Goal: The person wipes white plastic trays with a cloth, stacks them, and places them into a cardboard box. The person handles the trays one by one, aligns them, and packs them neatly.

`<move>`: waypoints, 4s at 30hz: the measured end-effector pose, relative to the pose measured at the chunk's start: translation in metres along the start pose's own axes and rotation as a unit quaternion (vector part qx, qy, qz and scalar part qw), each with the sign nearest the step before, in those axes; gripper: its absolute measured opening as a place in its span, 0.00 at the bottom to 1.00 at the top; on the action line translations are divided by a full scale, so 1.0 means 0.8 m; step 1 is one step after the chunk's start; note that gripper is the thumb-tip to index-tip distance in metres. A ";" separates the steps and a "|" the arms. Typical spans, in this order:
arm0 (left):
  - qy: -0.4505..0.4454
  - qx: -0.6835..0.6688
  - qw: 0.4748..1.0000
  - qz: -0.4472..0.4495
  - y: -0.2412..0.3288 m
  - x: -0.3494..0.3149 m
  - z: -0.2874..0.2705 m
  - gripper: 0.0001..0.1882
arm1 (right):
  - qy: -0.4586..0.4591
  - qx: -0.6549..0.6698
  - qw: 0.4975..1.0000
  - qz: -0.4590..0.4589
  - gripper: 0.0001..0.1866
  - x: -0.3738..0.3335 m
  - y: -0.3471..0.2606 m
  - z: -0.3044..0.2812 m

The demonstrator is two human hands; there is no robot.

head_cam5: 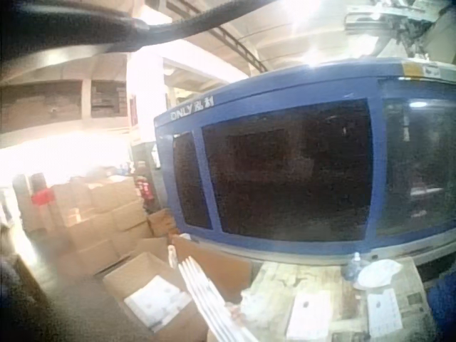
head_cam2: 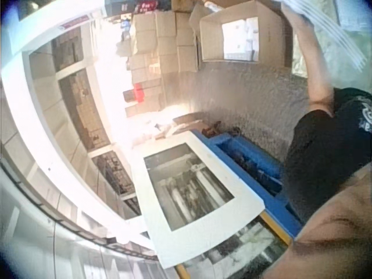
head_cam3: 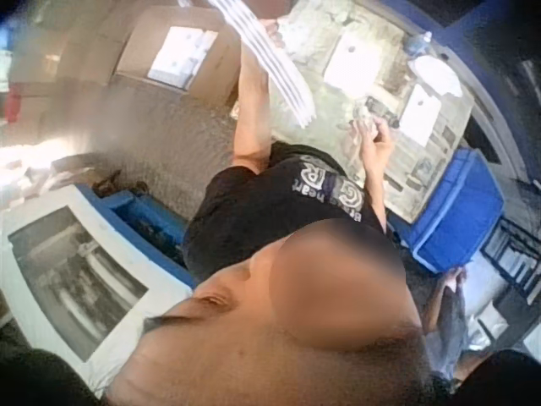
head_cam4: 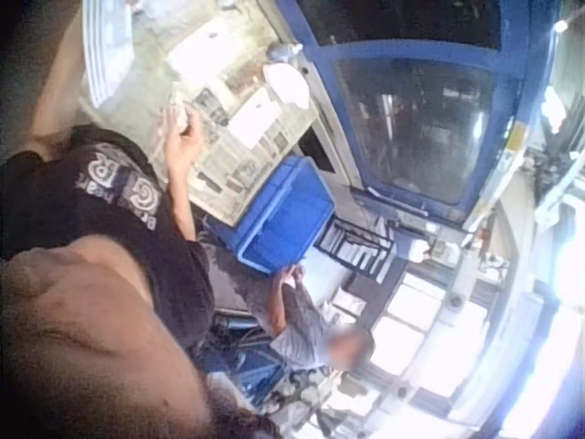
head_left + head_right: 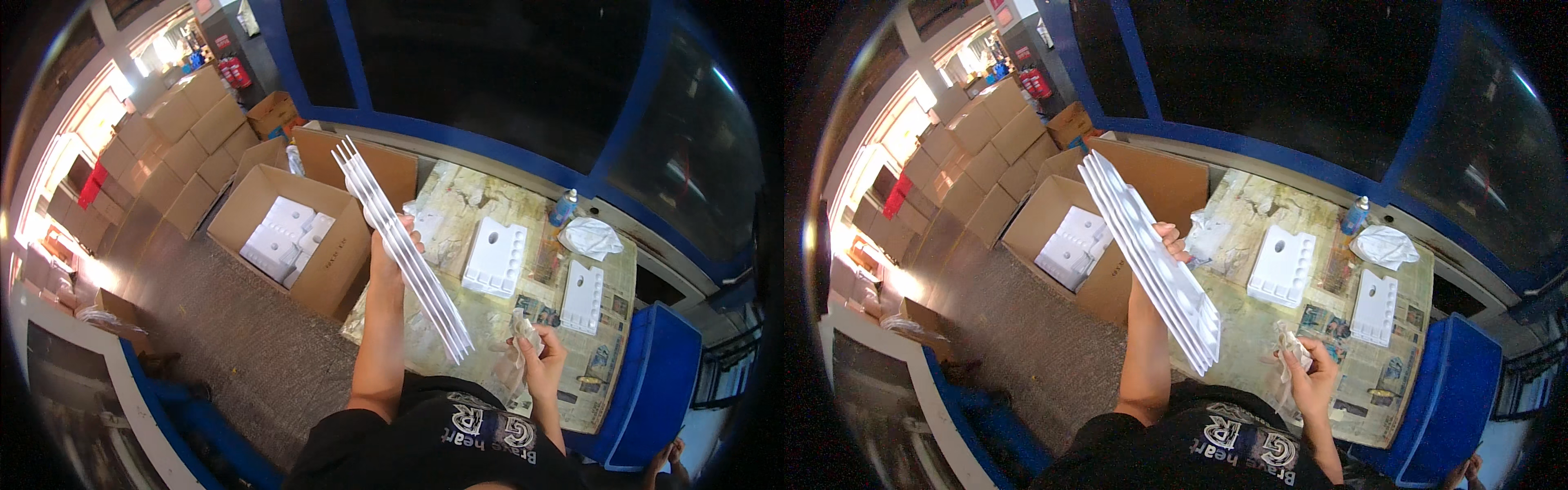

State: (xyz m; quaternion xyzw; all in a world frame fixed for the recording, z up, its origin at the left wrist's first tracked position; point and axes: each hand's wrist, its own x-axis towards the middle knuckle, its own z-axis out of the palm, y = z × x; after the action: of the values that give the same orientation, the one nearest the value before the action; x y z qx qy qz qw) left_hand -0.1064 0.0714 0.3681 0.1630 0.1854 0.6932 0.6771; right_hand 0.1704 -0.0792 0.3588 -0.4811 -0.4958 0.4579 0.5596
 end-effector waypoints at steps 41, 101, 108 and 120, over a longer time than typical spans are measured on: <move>-0.110 -0.135 0.951 -0.257 0.006 -0.032 0.062 0.07 | -0.034 -0.016 0.998 0.045 0.08 -0.007 0.006 0.000; -0.043 -0.569 0.805 -0.160 -0.080 -0.044 0.068 0.13 | 0.136 -0.235 0.878 -0.394 0.18 0.053 -0.054 0.065; -0.038 -0.562 0.810 -0.163 -0.082 -0.053 0.078 0.11 | 0.083 -0.291 0.852 -0.427 0.20 0.039 -0.063 0.066; -0.173 -0.502 0.830 -0.172 -0.105 -0.025 0.014 0.11 | -0.111 -0.256 0.829 -0.485 0.22 0.017 -0.065 0.094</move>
State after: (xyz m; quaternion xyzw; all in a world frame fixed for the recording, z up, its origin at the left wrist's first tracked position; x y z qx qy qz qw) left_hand -0.0272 0.0529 0.3383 -0.1164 -0.2838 0.5236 0.7948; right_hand 0.0990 -0.0653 0.4151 -0.2505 -0.8234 0.0343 0.5079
